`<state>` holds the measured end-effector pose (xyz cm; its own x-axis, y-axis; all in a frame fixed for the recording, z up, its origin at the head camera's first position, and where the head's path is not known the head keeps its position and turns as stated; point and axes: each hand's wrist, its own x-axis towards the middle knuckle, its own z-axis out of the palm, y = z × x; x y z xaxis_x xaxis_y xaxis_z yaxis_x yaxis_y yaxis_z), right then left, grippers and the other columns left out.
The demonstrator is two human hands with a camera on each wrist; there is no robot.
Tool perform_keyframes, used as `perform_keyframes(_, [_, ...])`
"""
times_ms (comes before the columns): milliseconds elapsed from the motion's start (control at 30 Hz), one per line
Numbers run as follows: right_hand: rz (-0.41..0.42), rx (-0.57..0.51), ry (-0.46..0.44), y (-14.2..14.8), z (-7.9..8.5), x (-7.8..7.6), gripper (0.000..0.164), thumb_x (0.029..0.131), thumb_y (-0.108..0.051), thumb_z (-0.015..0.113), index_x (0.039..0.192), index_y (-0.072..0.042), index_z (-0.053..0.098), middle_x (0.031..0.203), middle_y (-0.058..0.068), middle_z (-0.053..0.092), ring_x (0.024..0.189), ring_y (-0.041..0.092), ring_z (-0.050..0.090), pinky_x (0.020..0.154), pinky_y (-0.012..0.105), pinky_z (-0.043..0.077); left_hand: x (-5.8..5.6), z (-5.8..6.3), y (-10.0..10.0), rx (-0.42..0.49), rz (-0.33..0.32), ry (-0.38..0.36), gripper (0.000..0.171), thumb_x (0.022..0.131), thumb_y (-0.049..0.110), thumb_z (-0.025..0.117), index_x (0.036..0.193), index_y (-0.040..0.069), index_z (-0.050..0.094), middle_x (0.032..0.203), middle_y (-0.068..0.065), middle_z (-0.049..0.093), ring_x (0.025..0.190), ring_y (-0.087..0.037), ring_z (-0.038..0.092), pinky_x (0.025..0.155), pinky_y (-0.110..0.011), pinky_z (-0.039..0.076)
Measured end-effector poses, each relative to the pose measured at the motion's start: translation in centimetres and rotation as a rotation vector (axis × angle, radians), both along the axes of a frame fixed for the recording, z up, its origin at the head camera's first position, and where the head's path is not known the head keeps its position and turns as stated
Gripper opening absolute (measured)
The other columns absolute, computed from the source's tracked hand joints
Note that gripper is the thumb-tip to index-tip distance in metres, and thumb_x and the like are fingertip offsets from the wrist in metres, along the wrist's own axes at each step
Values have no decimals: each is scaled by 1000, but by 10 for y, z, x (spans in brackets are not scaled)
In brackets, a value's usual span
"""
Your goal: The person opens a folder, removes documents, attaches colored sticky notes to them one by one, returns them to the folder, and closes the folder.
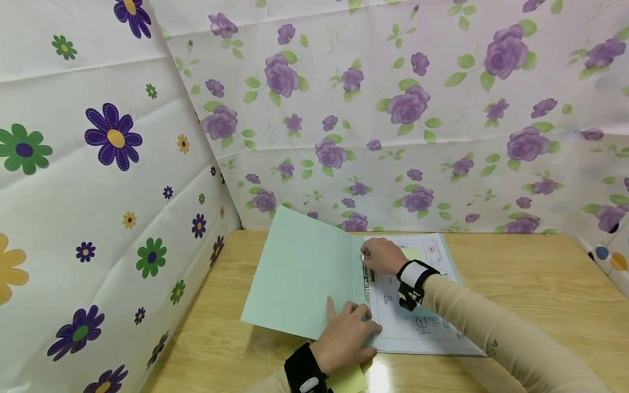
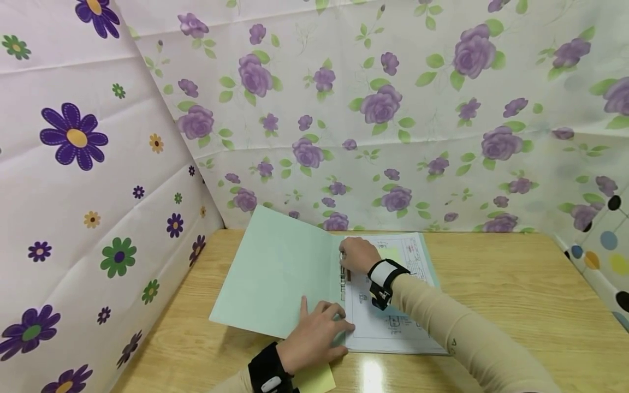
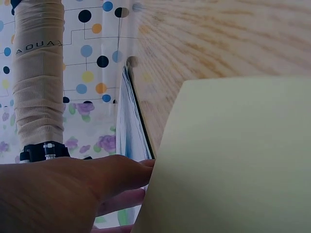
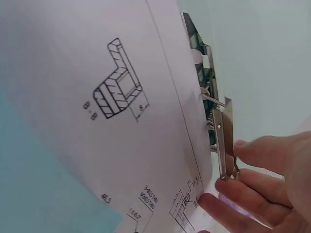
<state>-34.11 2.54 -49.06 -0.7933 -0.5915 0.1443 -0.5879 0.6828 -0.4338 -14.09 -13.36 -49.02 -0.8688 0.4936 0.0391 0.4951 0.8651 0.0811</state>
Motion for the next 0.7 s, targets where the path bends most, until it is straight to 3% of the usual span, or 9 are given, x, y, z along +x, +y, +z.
perform_keyframes(233, [-19,-86,93,3,9,4,18,105,-5,75,118,2,85,112,22,85,99,36,82,88,52,68,0,-1,1,-1,0,8,36,95,47,91,129,37,84,130,8,71,129,-21,66,113,-87,46])
perform_keyframes(400, [-13,-142,142,3,15,8,11,104,-4,76,107,0,87,99,15,84,86,26,78,81,45,66,-6,-16,-2,46,-35,54,35,94,46,92,126,35,85,127,6,70,124,-24,67,108,-90,46])
perform_keyframes(500, [7,-155,125,2,18,13,10,103,-4,78,102,-2,87,94,12,84,81,20,76,78,40,66,-6,-16,-3,54,-39,61,35,93,46,93,125,35,86,125,6,71,121,-24,67,106,-89,47])
perform_keyframes(600, [32,-149,91,2,23,18,11,103,-4,77,101,-3,88,93,10,84,79,17,76,77,37,66,-1,-4,0,26,-21,29,35,94,47,92,127,36,85,127,7,71,122,-22,67,109,-88,47])
perform_keyframes(700, [58,-142,68,3,28,22,11,103,-4,78,99,-4,88,92,9,84,78,14,76,75,35,66,-3,-10,-1,43,-32,49,34,94,47,91,126,36,85,126,7,71,122,-23,67,108,-89,46])
